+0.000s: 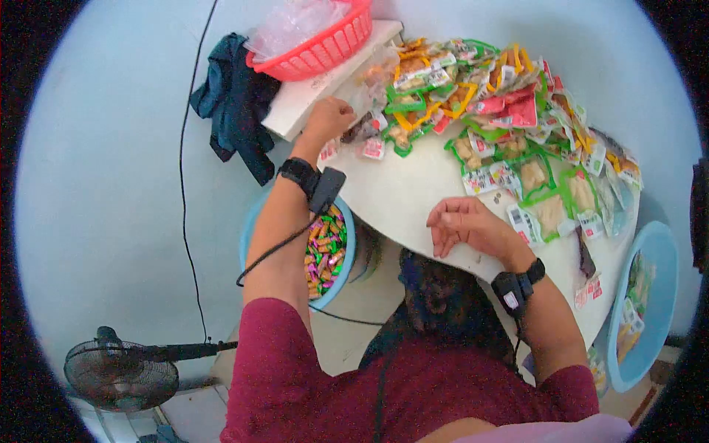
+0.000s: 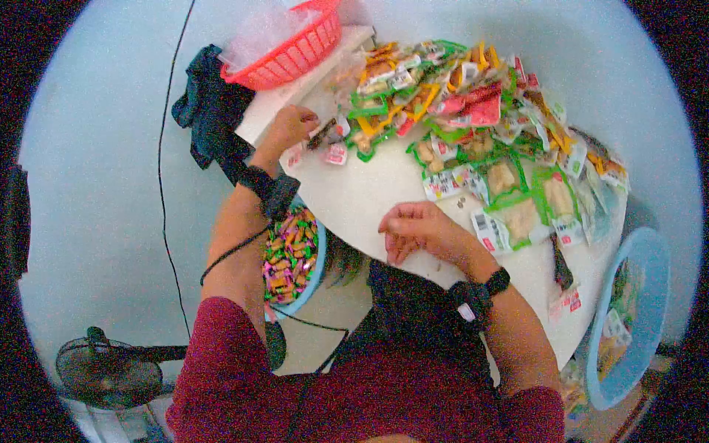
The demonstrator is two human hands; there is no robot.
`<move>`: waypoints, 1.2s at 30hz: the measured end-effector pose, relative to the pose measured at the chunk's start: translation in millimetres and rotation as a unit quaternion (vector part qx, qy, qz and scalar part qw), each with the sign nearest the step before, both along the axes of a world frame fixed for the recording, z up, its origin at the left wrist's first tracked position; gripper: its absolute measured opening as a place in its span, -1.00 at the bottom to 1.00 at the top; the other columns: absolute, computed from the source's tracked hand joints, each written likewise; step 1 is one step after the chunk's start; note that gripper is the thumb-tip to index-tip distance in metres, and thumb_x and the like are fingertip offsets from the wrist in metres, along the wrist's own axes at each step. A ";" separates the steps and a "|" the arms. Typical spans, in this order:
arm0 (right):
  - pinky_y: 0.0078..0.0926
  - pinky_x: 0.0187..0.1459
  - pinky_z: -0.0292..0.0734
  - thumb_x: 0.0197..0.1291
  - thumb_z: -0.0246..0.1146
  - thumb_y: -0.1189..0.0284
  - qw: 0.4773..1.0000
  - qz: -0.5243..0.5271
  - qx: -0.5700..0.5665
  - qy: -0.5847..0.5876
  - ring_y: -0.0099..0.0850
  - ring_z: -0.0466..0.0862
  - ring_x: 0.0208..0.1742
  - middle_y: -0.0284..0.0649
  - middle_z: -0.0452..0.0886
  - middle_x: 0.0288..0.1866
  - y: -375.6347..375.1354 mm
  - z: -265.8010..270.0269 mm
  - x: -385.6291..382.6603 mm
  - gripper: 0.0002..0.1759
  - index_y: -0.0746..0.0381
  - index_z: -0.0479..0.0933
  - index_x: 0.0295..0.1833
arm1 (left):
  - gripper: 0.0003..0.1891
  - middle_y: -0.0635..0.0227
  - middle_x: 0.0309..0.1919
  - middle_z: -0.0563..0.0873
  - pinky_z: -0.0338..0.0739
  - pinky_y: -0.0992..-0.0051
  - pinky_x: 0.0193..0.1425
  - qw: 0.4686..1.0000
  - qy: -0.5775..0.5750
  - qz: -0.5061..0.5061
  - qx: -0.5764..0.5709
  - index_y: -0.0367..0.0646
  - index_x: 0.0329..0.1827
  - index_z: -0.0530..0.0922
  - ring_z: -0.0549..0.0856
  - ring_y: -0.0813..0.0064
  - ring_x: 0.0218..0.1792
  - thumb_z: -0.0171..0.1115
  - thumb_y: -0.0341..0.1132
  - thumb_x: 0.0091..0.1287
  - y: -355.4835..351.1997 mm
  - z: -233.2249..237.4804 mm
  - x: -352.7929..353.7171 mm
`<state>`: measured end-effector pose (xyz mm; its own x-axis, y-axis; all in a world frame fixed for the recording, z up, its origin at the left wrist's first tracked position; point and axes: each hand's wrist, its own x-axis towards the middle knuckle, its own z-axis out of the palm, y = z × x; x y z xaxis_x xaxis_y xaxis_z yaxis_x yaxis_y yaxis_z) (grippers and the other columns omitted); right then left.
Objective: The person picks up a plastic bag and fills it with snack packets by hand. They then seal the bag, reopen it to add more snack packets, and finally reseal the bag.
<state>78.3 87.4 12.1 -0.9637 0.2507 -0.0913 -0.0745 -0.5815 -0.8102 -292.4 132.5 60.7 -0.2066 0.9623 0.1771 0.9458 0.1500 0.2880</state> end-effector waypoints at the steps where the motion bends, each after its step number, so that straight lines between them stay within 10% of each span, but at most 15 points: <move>1: -0.40 -0.27 0.68 0.31 0.22 0.21 1.000 0.001 0.001 -0.002 -0.32 0.72 -0.34 -0.16 0.64 -0.34 -0.9 2.0 1.0 -0.63 0.34 0.49 -0.05 | -0.77 0.02 -0.39 0.72 0.59 0.22 -0.12 1.000 0.004 0.009 0.008 -0.20 -0.32 0.73 0.73 0.10 -0.31 0.28 -0.22 0.12 -0.6 7.1 3.3; 13: -0.39 -0.19 0.70 0.34 0.20 0.38 0.998 0.013 0.050 -0.042 -0.31 0.74 -0.26 -0.12 0.67 -0.30 0.8 -1.4 -5.8 -0.74 0.37 0.47 -0.04 | -0.54 -0.07 -0.13 0.70 0.54 0.14 0.01 0.914 0.144 0.068 0.374 -0.23 -0.04 0.65 0.69 0.01 -0.09 0.30 -0.02 0.20 32.3 146.5 -6.8; 20: -0.34 -0.17 0.71 0.34 0.19 0.42 0.998 0.009 0.047 -0.051 -0.28 0.74 -0.23 -0.11 0.67 -0.29 1.4 -1.7 -5.7 -0.77 0.38 0.48 -0.04 | -0.07 -0.18 0.18 0.53 0.40 0.22 0.32 0.941 0.184 0.229 0.171 -0.37 0.30 0.39 0.53 0.00 0.22 0.26 0.29 0.09 78.0 135.9 -41.6; 26: -0.35 -0.17 0.71 0.34 0.19 0.43 0.998 0.010 0.036 -0.052 -0.28 0.74 -0.24 -0.12 0.67 -0.29 0.9 -0.9 -6.4 -0.78 0.38 0.48 -0.06 | -0.54 0.00 -0.16 0.73 0.55 0.17 0.10 0.966 0.221 0.133 -0.008 -0.17 -0.13 0.71 0.69 0.01 -0.08 0.29 0.03 0.08 87.0 149.9 -53.3; 31: -0.35 -0.17 0.71 0.34 0.19 0.43 0.998 0.009 0.037 -0.055 -0.28 0.74 -0.25 -0.13 0.66 -0.29 0.5 -0.4 -6.2 -0.78 0.39 0.48 -0.06 | -0.69 0.03 -0.34 0.74 0.60 0.15 -0.09 0.896 0.396 0.142 0.141 -0.20 -0.33 0.72 0.72 0.02 -0.26 0.22 -0.12 0.11 113.0 126.8 -130.4; 36: -0.37 -0.17 0.71 0.37 0.17 0.39 0.998 0.013 0.048 -0.048 -0.30 0.74 -0.25 -0.11 0.67 -0.28 1.2 -2.4 -6.3 -0.76 0.38 0.47 -0.05 | -0.79 0.10 -0.49 0.72 0.61 0.25 -0.33 0.896 0.171 0.198 0.358 -0.22 -0.35 0.70 0.74 0.19 -0.42 0.22 -0.27 0.13 97.6 149.2 -140.1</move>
<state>72.0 88.6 9.7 -0.9579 0.2376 -0.1613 0.0211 -0.5021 -0.8645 -432.4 230.1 209.9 -0.3222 0.4396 0.8384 0.9105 0.3864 0.1473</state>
